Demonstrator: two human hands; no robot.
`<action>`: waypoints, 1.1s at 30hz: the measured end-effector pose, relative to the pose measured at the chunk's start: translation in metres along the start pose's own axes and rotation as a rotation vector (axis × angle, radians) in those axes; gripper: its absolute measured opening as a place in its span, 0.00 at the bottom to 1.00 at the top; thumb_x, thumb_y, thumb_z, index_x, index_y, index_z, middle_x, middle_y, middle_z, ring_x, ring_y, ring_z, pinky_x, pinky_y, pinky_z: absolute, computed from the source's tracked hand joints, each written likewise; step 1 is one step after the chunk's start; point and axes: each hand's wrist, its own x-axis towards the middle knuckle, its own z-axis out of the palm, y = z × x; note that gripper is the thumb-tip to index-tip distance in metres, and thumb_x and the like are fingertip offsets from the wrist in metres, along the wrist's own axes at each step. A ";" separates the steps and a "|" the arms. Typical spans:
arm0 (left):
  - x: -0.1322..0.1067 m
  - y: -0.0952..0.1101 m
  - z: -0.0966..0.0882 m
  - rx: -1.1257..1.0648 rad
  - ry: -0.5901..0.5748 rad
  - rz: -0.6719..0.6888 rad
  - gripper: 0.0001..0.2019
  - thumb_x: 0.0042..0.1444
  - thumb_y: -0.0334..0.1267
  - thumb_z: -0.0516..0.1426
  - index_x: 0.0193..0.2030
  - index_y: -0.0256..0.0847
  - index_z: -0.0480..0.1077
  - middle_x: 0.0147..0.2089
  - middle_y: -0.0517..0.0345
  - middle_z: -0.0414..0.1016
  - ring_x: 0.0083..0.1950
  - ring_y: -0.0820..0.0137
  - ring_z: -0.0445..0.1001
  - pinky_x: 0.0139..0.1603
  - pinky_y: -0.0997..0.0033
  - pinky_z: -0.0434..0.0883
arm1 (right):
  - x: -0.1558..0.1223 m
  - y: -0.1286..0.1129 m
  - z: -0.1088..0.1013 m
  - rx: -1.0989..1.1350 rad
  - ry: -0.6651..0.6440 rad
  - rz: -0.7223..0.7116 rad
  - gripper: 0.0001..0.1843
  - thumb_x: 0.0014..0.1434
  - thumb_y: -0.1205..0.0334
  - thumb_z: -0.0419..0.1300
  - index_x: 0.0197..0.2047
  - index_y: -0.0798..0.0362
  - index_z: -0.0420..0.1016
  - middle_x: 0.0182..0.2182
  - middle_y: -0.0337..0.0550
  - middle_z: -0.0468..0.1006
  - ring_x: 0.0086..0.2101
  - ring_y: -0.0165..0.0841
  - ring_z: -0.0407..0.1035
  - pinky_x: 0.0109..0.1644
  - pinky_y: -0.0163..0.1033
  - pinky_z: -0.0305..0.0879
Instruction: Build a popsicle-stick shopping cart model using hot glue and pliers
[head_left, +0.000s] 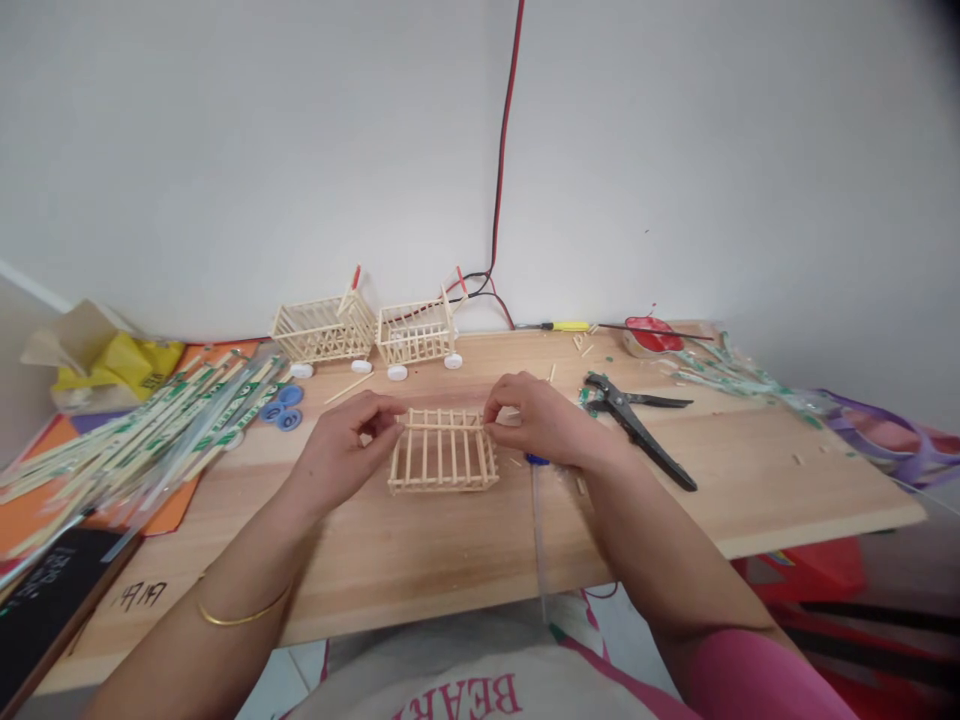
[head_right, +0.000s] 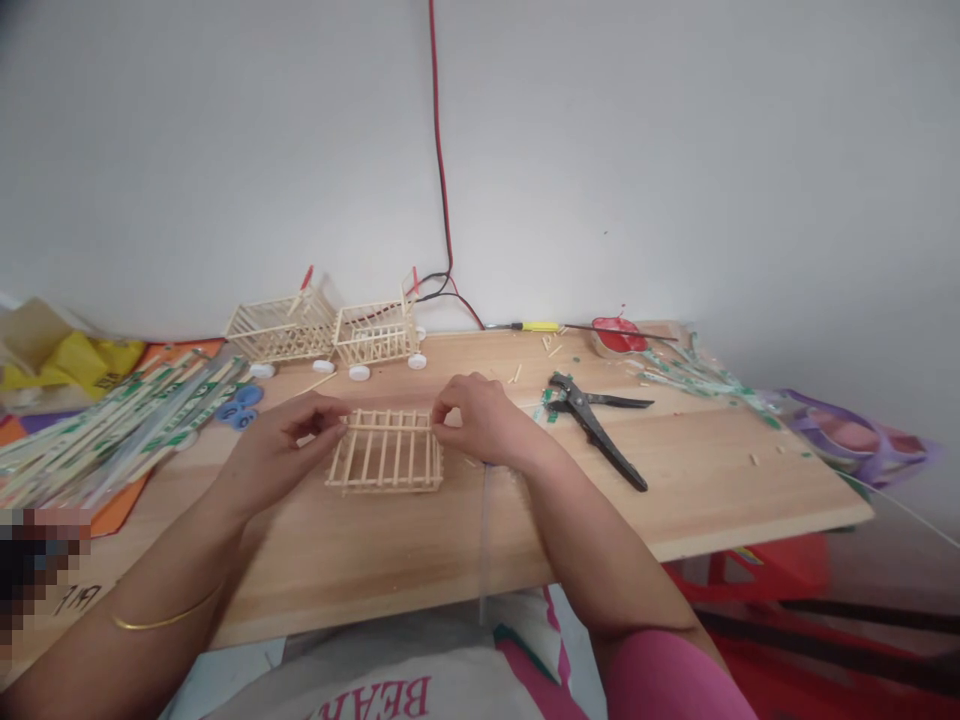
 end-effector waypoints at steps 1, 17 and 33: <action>0.000 0.000 -0.001 -0.003 0.005 -0.009 0.09 0.56 0.38 0.54 0.42 0.40 0.71 0.31 0.59 0.72 0.32 0.72 0.70 0.34 0.72 0.68 | 0.000 0.000 0.000 -0.001 0.000 -0.003 0.04 0.53 0.68 0.59 0.29 0.51 0.75 0.32 0.41 0.75 0.37 0.35 0.67 0.46 0.45 0.61; 0.000 -0.002 -0.001 0.013 0.016 0.092 0.08 0.58 0.38 0.54 0.37 0.41 0.74 0.35 0.57 0.72 0.35 0.71 0.69 0.35 0.72 0.66 | 0.000 -0.002 -0.003 0.026 -0.002 0.002 0.04 0.54 0.67 0.59 0.30 0.52 0.75 0.33 0.41 0.75 0.37 0.34 0.67 0.47 0.43 0.60; 0.002 -0.005 -0.014 -0.023 0.376 -0.101 0.16 0.64 0.42 0.44 0.26 0.41 0.61 0.23 0.63 0.64 0.27 0.73 0.65 0.33 0.72 0.64 | 0.003 0.009 -0.001 0.153 0.260 0.046 0.05 0.55 0.65 0.57 0.30 0.53 0.73 0.30 0.40 0.74 0.33 0.30 0.67 0.39 0.35 0.61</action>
